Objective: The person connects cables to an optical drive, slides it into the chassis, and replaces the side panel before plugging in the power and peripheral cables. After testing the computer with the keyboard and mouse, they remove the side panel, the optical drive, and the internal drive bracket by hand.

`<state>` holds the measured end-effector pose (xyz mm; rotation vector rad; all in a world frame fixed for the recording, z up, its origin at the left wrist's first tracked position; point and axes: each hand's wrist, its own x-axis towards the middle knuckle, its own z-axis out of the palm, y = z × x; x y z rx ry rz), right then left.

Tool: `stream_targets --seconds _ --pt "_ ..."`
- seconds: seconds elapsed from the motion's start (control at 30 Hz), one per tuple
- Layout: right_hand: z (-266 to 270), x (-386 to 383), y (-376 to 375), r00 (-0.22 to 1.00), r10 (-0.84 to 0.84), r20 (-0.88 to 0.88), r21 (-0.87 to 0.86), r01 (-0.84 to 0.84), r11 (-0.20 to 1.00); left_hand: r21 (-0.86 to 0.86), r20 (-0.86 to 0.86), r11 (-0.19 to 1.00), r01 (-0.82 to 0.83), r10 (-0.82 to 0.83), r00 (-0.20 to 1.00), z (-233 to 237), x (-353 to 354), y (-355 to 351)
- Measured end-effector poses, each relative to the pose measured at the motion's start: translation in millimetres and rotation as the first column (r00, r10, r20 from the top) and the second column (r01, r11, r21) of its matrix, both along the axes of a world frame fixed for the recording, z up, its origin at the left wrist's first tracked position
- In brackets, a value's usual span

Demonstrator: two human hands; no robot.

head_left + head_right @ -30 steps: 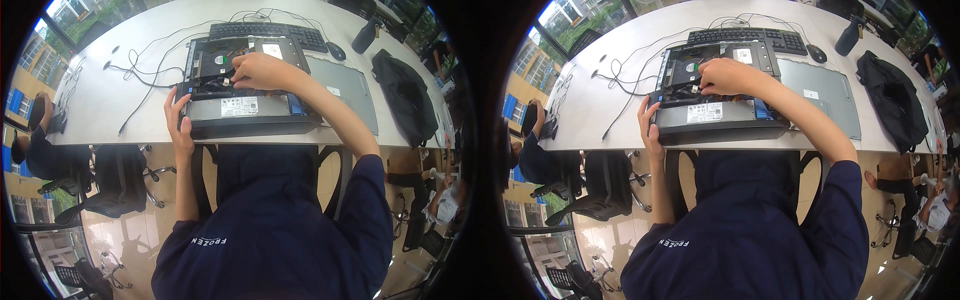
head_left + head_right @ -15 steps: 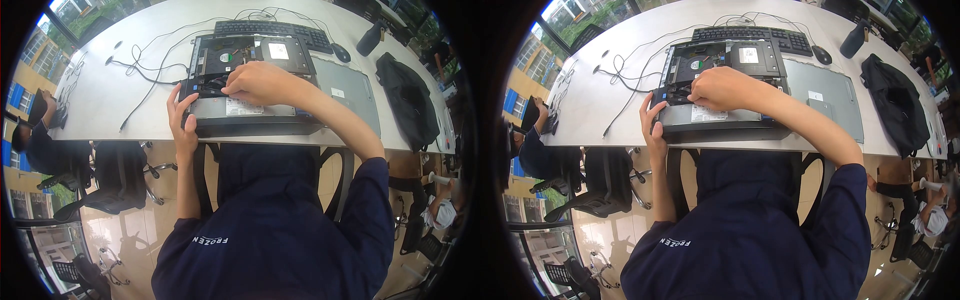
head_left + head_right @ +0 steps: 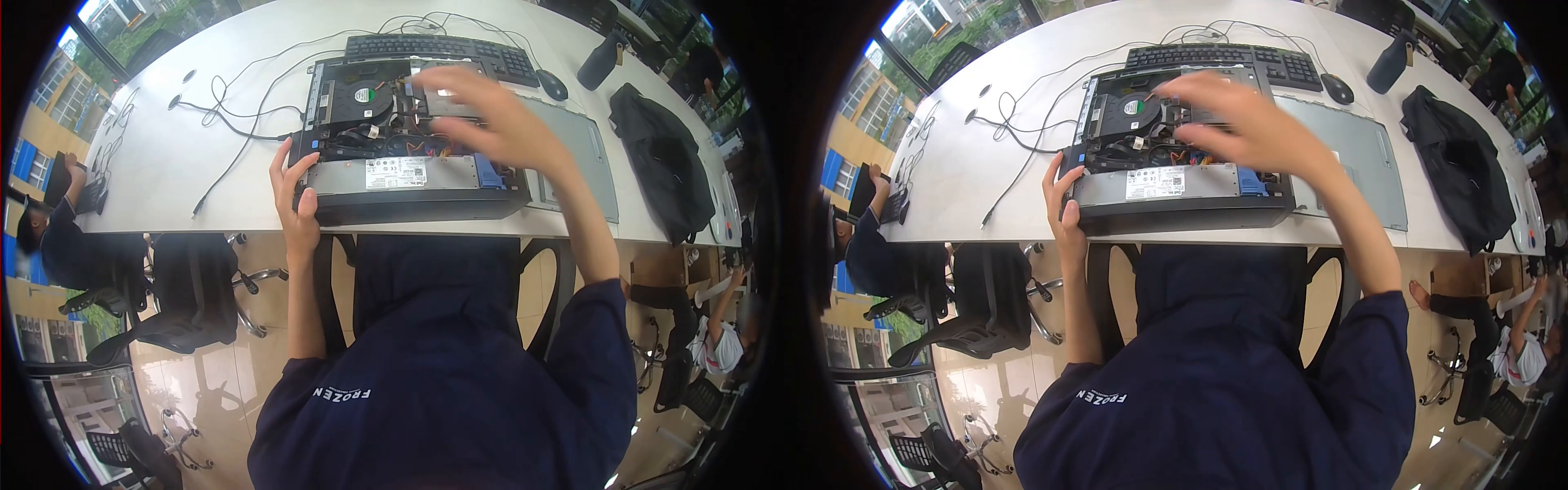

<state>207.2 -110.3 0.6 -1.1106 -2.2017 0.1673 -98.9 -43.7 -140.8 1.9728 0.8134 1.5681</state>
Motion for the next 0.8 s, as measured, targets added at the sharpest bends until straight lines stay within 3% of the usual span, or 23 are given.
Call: stream_targets --seconds 0.07,0.13,0.2,0.23,0.3,0.33,0.4,0.5,0.6,0.73,0.8 --pt "-2 31 -24 0.949 -0.191 -0.251 -0.042 0.187 0.982 -0.004 -0.012 1.0 -0.002 0.002 1.0 2 0 -1" --pt "-8 72 -48 0.894 -0.368 -0.257 0.027 0.387 0.922 -0.023 0.007 1.0 -0.003 0.003 1.0 3 1 -2" --pt "-23 115 -74 0.775 -0.604 -0.184 -0.059 0.605 0.794 -0.043 0.022 0.999 0.006 -0.005 1.0 2 1 -3" --pt "-37 139 -88 0.768 -0.614 -0.182 -0.063 0.614 0.787 -0.021 0.005 1.0 0.0 0.0 1.0 1 -1 -2" --pt "-72 189 -113 0.491 -0.863 0.118 -0.085 0.871 0.484 0.004 -0.005 1.0 0.013 -0.013 1.0 2 1 -1" --pt "-90 208 -124 0.479 -0.869 0.12 -0.082 0.878 0.472 -0.021 -0.007 1.0 0.009 -0.009 1.0 4 1 -4" --pt "-114 228 -139 0.335 -0.938 0.087 -0.239 0.921 0.307 -0.037 -0.052 0.999 -0.015 0.013 0.999 10 -1 -10" --pt "-129 238 -151 0.384 -0.923 -0.008 -0.379 0.853 0.358 -0.125 -0.11 0.99 -0.072 0.058 0.992 26 -1 -24" --pt "-132 249 -144 0.254 -0.957 -0.141 -0.375 0.881 0.289 -0.104 -0.132 0.989 -0.104 0.09 0.987 31 6 -35" --pt "-129 266 -127 0.216 -0.968 -0.129 -0.439 0.863 0.251 -0.039 -0.116 0.989 -0.141 0.135 0.984 25 9 -35" --pt "-135 279 -123 0.254 -0.964 -0.083 -0.322 0.908 0.267 -0.034 -0.105 0.99 -0.138 0.134 0.985 23 10 -35"
